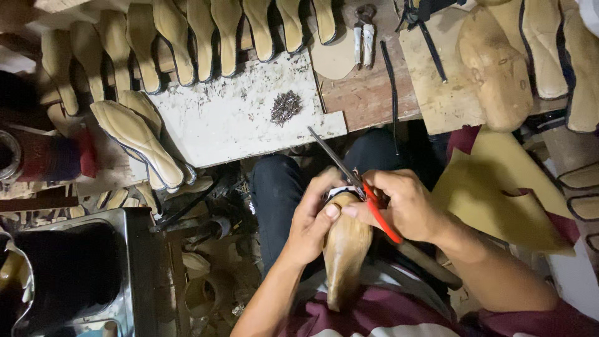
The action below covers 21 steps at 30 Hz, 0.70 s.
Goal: The person assembles shoe lasts by attaching rubber strips to the edges using a hammer and nails, then trims excess material with scissors. The person works on multiple lasts one at a time, placing finished units on a nearby shelf.
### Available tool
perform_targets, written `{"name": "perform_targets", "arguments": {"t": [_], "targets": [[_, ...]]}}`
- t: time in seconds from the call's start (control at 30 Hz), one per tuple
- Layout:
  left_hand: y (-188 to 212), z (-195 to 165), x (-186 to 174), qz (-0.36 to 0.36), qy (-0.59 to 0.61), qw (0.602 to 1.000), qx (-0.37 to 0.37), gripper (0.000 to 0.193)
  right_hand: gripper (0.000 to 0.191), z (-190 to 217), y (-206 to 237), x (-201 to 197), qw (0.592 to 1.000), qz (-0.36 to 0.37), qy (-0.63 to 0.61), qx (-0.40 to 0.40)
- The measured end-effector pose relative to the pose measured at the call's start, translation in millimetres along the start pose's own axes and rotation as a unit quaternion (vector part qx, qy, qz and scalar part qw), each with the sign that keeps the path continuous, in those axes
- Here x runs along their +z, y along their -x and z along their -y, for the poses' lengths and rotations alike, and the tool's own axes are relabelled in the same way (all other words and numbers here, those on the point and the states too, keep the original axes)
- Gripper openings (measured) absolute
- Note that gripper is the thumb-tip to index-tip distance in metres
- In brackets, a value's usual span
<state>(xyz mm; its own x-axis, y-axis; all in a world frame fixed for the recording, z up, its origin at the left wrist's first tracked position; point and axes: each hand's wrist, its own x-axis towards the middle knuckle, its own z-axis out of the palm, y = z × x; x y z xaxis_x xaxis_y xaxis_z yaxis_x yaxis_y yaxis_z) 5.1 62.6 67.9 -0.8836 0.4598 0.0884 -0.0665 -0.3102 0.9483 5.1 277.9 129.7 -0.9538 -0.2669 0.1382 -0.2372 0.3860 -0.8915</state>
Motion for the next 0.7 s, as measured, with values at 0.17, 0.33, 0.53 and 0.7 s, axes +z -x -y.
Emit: {"name": "perform_targets", "arguments": {"t": [0.17, 0.33, 0.53, 0.7], "targets": [[-4.1, 7.6, -4.4, 0.007, 0.032, 0.999, -0.035, 0.069, 0.024, -5.2, -18.2, -5.1, 0.994, 0.067, -0.08, -0.02], [-15.4, 21.6, -18.3, 0.017, 0.328, 0.938, -0.109, 0.069, 0.017, -19.5, -5.5, -1.2, 0.999, -0.022, -0.049, 0.003], [-7.8, 27.9, 0.1, -0.036, 0.256, 0.966, -0.015, 0.066, 0.023, -39.4, 10.6, 32.4, 0.938, -0.222, -0.257, 0.066], [8.3, 42.5, 21.5, -0.129, 0.267, 0.954, 0.039, 0.048, 0.021, -42.8, 25.3, 90.9, 0.903, -0.208, -0.357, 0.119]]}}
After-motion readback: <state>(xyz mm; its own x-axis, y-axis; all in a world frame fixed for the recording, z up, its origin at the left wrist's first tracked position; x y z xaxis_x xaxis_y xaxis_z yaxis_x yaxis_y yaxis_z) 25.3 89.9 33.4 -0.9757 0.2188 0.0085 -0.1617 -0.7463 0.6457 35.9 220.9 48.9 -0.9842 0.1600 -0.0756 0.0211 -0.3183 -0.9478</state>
